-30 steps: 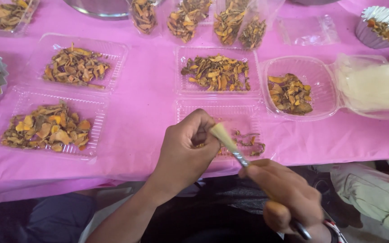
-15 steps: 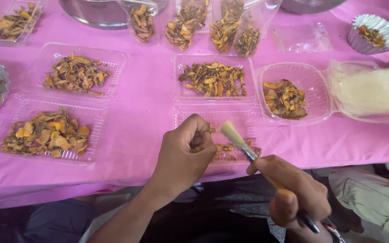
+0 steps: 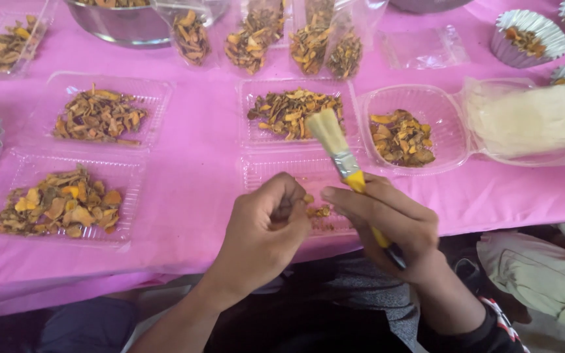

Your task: The person uses a small brush to clean dried fruit pieces held in the left hand, sweeping debris into a plastic container. The person repeats this process for multiple pieces, occasionally adjusting the fruit with fingers.

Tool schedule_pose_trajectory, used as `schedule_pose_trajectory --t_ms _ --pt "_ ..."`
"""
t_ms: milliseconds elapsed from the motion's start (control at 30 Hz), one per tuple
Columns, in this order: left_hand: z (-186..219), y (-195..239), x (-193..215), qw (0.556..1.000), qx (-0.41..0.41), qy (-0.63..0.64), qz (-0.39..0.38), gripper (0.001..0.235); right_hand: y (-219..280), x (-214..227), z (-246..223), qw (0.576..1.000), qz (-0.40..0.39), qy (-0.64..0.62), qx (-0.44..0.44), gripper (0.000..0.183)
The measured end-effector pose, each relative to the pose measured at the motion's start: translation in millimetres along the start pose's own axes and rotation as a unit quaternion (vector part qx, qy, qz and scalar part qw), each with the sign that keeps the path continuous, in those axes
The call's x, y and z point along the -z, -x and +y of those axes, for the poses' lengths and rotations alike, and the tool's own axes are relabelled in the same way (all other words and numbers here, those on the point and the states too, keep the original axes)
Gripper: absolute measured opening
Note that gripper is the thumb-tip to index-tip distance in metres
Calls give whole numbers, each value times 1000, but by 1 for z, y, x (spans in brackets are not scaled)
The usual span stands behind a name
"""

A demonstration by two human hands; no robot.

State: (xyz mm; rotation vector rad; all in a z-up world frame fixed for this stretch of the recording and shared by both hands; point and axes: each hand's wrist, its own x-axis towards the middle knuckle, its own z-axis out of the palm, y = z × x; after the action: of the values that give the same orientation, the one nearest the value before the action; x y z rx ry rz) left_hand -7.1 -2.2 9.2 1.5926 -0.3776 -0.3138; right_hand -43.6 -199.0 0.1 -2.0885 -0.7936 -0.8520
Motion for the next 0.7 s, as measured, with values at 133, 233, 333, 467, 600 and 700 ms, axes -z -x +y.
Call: schedule_pose_trajectory --t_ms 133,233,333,467,600,700 --pt "1 3 2 999 8 16 -32 19 -5 -10 5 999 -11 -40 22 25" --pt "0 4 4 999 22 4 -50 19 -2 -13 5 998 -14 -63 1 21" --pt "0 5 3 997 -10 -11 -78 15 1 -10 9 999 -4 -31 25 23" --pt "-2 4 0 994 -47 -76 -56 5 -4 -1 6 999 -35 -29 -18 16" --pt "-6 3 -6 991 -94 -92 -40 6 -22 2 -7 992 -52 -76 -86 9" --pt "-5 1 -6 989 -121 -79 -34 10 -25 1 -10 990 -54 -75 -102 10"
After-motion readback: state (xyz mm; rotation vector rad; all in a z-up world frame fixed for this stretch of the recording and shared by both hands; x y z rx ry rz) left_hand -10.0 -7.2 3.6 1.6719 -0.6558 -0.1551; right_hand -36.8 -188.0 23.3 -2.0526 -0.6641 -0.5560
